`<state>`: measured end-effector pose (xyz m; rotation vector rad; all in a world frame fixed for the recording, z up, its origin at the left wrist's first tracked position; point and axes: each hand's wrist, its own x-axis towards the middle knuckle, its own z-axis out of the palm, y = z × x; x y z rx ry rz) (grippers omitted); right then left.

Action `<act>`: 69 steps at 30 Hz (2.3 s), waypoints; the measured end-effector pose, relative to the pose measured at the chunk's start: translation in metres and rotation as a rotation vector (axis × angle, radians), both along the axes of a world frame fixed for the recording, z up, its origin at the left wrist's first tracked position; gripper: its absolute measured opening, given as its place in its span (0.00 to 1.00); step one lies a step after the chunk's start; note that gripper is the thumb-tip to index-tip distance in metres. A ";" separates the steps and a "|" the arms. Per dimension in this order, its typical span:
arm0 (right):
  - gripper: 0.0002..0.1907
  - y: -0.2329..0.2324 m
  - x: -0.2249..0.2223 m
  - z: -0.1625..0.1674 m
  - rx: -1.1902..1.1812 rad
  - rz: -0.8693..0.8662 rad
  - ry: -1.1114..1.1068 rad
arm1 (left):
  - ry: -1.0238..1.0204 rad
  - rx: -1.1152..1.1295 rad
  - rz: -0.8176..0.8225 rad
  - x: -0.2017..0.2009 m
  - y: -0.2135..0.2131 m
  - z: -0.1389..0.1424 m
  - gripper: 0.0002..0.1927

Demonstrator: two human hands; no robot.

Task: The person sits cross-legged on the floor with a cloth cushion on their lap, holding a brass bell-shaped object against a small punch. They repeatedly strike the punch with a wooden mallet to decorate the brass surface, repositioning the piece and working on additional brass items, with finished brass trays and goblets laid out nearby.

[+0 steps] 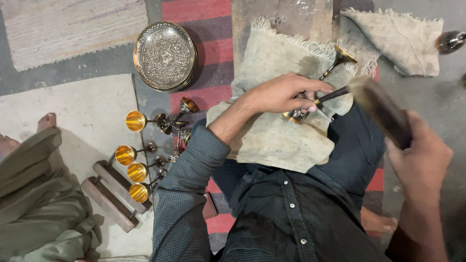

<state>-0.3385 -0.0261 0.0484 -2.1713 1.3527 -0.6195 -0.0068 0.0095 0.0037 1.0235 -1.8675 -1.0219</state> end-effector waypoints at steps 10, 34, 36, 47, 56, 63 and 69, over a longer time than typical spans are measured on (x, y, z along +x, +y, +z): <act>0.22 -0.007 -0.034 -0.038 -0.059 0.041 -0.025 | 0.033 0.015 -0.040 0.003 -0.002 -0.002 0.28; 0.29 0.007 -0.014 -0.016 -0.147 0.131 0.481 | 0.107 0.066 0.011 0.014 0.009 -0.008 0.24; 0.31 0.014 -0.003 -0.010 -0.185 0.160 0.665 | 0.132 0.064 -0.017 0.016 0.009 -0.014 0.25; 0.27 0.007 0.016 0.026 -0.164 0.006 0.335 | 0.150 0.172 -0.103 0.017 0.005 -0.022 0.24; 0.26 0.008 0.013 0.020 -0.074 0.004 -0.010 | 0.171 0.098 -0.121 0.017 0.005 -0.023 0.24; 0.26 0.005 0.004 0.012 -0.162 0.008 0.117 | 0.180 0.123 -0.131 0.016 0.004 -0.021 0.23; 0.26 0.005 0.009 0.023 -0.158 0.014 0.033 | 0.210 0.136 -0.148 0.017 0.004 -0.025 0.23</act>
